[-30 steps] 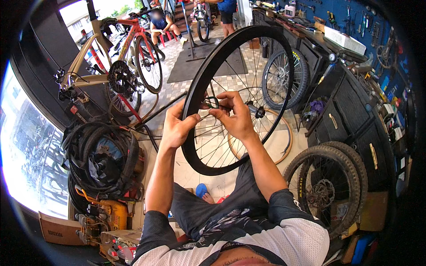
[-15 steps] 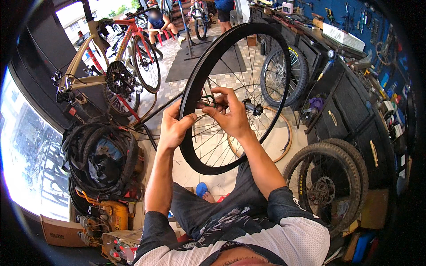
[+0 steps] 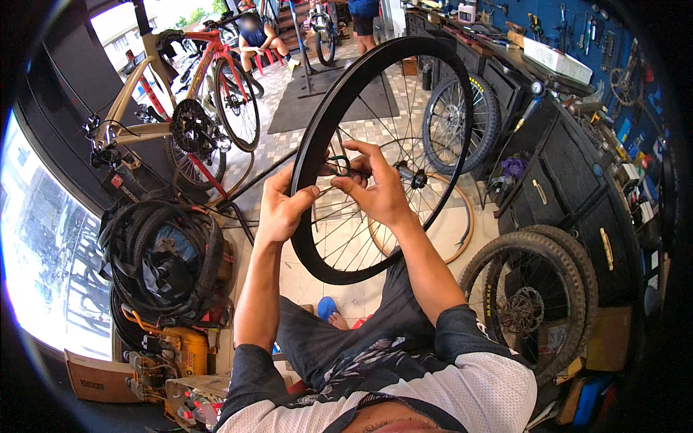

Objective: The person laces a bicycle wheel by threading spokes through the rim and hub, rotating the wheel to access different sections. The person continues this process around the wheel, ensuring each spoke is properly seated.

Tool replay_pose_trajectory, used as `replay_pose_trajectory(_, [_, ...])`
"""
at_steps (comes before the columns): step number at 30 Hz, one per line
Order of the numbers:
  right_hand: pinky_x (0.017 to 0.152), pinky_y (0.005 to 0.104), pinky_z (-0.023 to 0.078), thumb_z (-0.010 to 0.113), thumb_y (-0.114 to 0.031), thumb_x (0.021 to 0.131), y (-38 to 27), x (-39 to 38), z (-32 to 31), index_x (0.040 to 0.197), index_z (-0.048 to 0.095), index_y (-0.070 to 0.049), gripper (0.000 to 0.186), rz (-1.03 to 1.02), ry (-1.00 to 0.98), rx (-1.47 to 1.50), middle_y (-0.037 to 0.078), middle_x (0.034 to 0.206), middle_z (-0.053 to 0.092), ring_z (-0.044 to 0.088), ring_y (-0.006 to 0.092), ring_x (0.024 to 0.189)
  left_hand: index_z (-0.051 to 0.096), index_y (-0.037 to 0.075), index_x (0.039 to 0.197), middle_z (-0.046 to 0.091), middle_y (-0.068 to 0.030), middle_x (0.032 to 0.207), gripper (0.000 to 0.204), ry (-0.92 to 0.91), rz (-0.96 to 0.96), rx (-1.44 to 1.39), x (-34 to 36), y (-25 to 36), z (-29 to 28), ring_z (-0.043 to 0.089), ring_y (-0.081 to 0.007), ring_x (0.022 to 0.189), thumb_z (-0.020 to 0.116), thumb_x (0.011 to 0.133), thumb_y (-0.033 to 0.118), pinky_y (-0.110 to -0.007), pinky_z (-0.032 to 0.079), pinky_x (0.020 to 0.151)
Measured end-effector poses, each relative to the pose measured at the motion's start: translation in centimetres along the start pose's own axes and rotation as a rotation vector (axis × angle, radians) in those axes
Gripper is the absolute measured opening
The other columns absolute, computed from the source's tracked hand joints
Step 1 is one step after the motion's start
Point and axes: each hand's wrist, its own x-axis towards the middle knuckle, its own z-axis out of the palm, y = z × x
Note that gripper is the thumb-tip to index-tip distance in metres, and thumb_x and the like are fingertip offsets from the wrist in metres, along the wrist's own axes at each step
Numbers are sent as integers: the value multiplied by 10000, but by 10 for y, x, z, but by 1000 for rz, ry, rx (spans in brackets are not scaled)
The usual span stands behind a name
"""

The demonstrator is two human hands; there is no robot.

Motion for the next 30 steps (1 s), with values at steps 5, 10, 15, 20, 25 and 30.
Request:
replay_pose_trajectory(5, [646,261,509,743,-276,1035,-2,5,-1,1234,612,-38,337,122,85,100,42,802,720,627,86,698,675,-57,1347,697,-121,1328,561,-17,-4,2,0,-1,1,612,-185,1241,646,804,78,-323,390,1125])
replay_pose_trajectory(10, [619,278,485,777,-327,999,-9,9,-5,1036,749,-10,320,-65,28,-9,41,819,728,620,97,694,666,-50,1318,640,-71,1250,512,-34,69,10,1,-5,1,577,-157,1149,652,816,45,-275,392,1034])
replay_pose_trajectory(15, [725,391,532,798,-339,951,-12,12,-8,1022,787,-40,308,-124,34,-116,122,912,759,696,282,792,661,-53,1320,623,-51,1213,523,-16,49,26,-2,-4,0,561,-142,1101,663,807,51,-258,394,989])
replay_pose_trajectory(20, [734,418,533,821,-291,902,-27,12,-9,1034,809,-92,239,-268,118,-439,98,873,743,676,304,811,658,-55,1323,606,-29,1171,519,8,3,18,-4,1,2,520,-114,1020,664,817,57,-250,407,909])
replay_pose_trajectory(25, [742,400,539,838,-227,858,-34,18,-25,1035,821,-153,193,-237,12,-551,39,892,743,671,275,844,658,-51,1336,629,-49,1165,514,-6,-26,-24,-5,0,2,536,-109,994,666,833,55,-236,414,878])
replay_pose_trajectory(30, [762,398,552,761,-27,817,-30,20,-36,1101,804,-147,311,-358,146,-718,61,891,728,682,260,869,635,-73,1410,679,-174,1376,634,12,-22,-133,-13,10,12,624,-267,1306,669,804,110,-438,445,1173])
